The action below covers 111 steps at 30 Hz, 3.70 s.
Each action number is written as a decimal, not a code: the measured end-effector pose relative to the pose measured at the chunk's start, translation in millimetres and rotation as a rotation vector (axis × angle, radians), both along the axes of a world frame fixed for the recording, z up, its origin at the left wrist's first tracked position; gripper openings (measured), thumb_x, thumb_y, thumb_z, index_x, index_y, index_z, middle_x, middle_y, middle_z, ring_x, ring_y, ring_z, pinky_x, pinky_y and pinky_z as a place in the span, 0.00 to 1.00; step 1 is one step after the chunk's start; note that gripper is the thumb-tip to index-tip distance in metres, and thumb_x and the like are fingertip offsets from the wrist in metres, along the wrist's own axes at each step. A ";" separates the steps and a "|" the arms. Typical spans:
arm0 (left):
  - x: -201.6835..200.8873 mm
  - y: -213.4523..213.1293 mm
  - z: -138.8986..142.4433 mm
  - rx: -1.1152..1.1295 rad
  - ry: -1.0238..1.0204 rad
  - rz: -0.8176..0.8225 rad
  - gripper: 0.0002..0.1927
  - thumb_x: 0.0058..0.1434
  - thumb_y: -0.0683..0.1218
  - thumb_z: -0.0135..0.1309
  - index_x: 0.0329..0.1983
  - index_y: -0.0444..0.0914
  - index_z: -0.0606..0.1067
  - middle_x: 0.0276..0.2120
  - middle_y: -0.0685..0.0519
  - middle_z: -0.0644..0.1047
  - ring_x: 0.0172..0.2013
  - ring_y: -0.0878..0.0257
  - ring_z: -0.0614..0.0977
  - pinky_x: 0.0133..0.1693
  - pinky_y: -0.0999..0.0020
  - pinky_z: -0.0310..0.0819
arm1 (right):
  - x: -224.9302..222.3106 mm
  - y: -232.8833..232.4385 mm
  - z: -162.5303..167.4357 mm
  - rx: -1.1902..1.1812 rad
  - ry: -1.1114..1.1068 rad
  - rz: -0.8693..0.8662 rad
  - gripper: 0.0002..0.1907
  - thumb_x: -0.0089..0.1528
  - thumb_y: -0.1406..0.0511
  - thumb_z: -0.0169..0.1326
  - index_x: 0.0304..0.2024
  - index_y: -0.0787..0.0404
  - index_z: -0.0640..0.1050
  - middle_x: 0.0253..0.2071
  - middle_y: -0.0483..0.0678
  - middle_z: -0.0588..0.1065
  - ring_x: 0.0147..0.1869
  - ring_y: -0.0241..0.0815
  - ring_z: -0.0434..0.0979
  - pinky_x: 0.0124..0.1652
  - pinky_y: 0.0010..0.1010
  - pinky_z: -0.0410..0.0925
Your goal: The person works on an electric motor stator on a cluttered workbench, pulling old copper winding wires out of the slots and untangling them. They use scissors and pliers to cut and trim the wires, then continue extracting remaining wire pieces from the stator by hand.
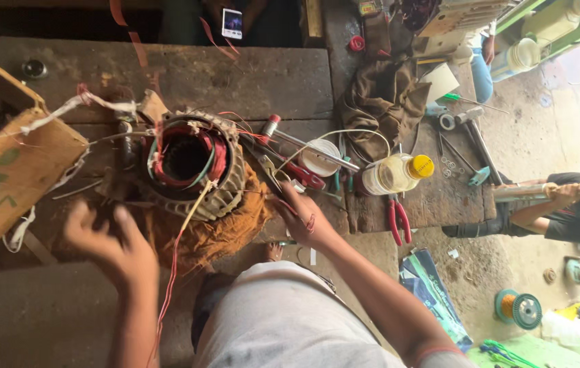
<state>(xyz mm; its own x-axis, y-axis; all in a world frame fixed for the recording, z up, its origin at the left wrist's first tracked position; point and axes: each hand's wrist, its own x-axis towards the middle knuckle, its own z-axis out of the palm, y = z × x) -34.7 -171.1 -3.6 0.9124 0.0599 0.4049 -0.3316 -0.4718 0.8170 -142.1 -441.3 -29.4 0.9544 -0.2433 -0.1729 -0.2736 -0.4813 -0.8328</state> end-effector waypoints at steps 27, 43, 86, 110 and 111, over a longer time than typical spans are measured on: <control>-41.9 -20.3 83.5 0.255 -0.446 -0.703 0.10 0.57 0.38 0.64 0.38 0.40 0.75 0.46 0.56 0.82 0.41 0.58 0.84 0.43 0.62 0.78 | -25.3 48.5 112.6 -0.085 -0.818 0.319 0.15 0.55 0.65 0.70 0.43 0.54 0.83 0.44 0.45 0.80 0.43 0.42 0.83 0.40 0.31 0.73; 20.7 3.8 78.9 0.156 -0.574 -1.047 0.08 0.65 0.42 0.61 0.47 0.43 0.78 0.46 0.58 0.81 0.50 0.64 0.82 0.50 0.64 0.82 | -41.1 94.7 88.4 -0.260 -0.829 -0.039 0.10 0.56 0.67 0.69 0.37 0.59 0.81 0.38 0.48 0.81 0.40 0.41 0.84 0.38 0.27 0.73; -43.0 -38.0 36.8 -0.721 0.986 -0.497 0.09 0.70 0.49 0.45 0.41 0.40 0.71 0.31 0.56 0.81 0.27 0.68 0.82 0.31 0.69 0.78 | -39.5 51.0 75.1 -0.474 -0.809 0.611 0.12 0.55 0.66 0.66 0.41 0.54 0.83 0.45 0.45 0.80 0.34 0.37 0.78 0.32 0.32 0.67; -108.9 15.4 3.2 0.216 -0.004 -0.288 0.08 0.60 0.32 0.59 0.36 0.37 0.75 0.32 0.51 0.82 0.35 0.60 0.84 0.34 0.66 0.79 | 1.9 62.1 30.8 -0.484 0.003 0.670 0.12 0.72 0.62 0.42 0.46 0.64 0.73 0.20 0.56 0.74 0.14 0.47 0.73 0.14 0.38 0.64; -109.2 16.0 3.6 0.214 -0.029 -0.277 0.07 0.62 0.33 0.61 0.36 0.37 0.75 0.33 0.51 0.82 0.35 0.62 0.84 0.34 0.68 0.79 | 1.7 62.8 32.3 -0.570 0.088 0.601 0.13 0.72 0.62 0.40 0.47 0.64 0.72 0.19 0.56 0.74 0.13 0.47 0.73 0.12 0.37 0.63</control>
<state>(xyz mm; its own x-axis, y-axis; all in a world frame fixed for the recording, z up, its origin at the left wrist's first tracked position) -143.9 -155.1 0.0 0.8700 -0.2771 0.4079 -0.4927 -0.5204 0.6974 -140.4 -378.4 2.8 0.9385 0.2305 -0.2571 0.1120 -0.9075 -0.4049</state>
